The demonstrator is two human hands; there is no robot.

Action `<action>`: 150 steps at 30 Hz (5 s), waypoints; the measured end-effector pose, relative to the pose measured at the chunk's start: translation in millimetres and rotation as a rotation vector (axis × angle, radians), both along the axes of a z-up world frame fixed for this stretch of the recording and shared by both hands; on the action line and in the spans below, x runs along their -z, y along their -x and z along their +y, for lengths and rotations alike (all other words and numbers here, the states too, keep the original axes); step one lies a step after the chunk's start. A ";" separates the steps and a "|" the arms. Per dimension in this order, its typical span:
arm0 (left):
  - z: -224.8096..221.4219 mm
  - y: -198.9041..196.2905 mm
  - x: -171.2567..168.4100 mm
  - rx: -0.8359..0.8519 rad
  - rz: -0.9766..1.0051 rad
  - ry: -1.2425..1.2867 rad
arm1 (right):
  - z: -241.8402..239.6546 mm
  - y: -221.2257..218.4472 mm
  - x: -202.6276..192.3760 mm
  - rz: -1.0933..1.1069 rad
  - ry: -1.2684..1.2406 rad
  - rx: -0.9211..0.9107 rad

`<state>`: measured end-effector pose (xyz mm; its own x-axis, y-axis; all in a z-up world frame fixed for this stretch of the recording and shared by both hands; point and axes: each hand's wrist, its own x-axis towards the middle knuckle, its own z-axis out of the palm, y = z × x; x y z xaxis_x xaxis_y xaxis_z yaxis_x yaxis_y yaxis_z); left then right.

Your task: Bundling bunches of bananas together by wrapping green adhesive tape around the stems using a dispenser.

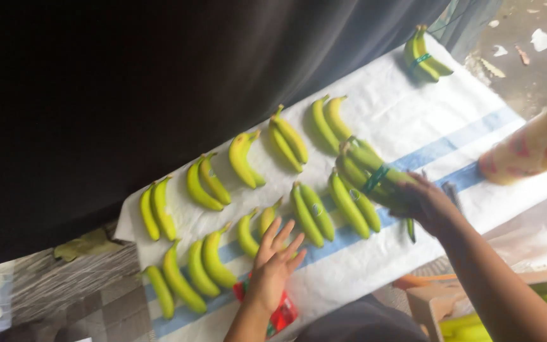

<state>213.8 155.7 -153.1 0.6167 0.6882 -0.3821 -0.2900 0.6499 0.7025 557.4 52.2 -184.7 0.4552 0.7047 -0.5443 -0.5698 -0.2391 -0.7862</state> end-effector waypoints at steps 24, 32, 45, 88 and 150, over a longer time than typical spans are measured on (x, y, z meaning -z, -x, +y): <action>-10.4 55.1 22.8 -0.899 0.907 0.363 | 266.2 -370.5 229.8 0.340 0.004 0.614; -4.4 29.6 17.9 -0.783 0.896 0.284 | 189.3 -278.7 238.7 -0.447 0.302 0.299; -26.2 42.7 40.8 -0.660 0.755 0.086 | 76.0 -60.3 145.4 -0.995 0.535 -0.567; -173.5 230.4 200.6 -0.130 0.337 -0.331 | -42.2 289.0 178.5 -1.020 0.290 -1.150; -204.0 194.3 160.3 -0.305 0.274 -0.002 | -155.5 383.2 247.1 -0.526 0.261 -0.420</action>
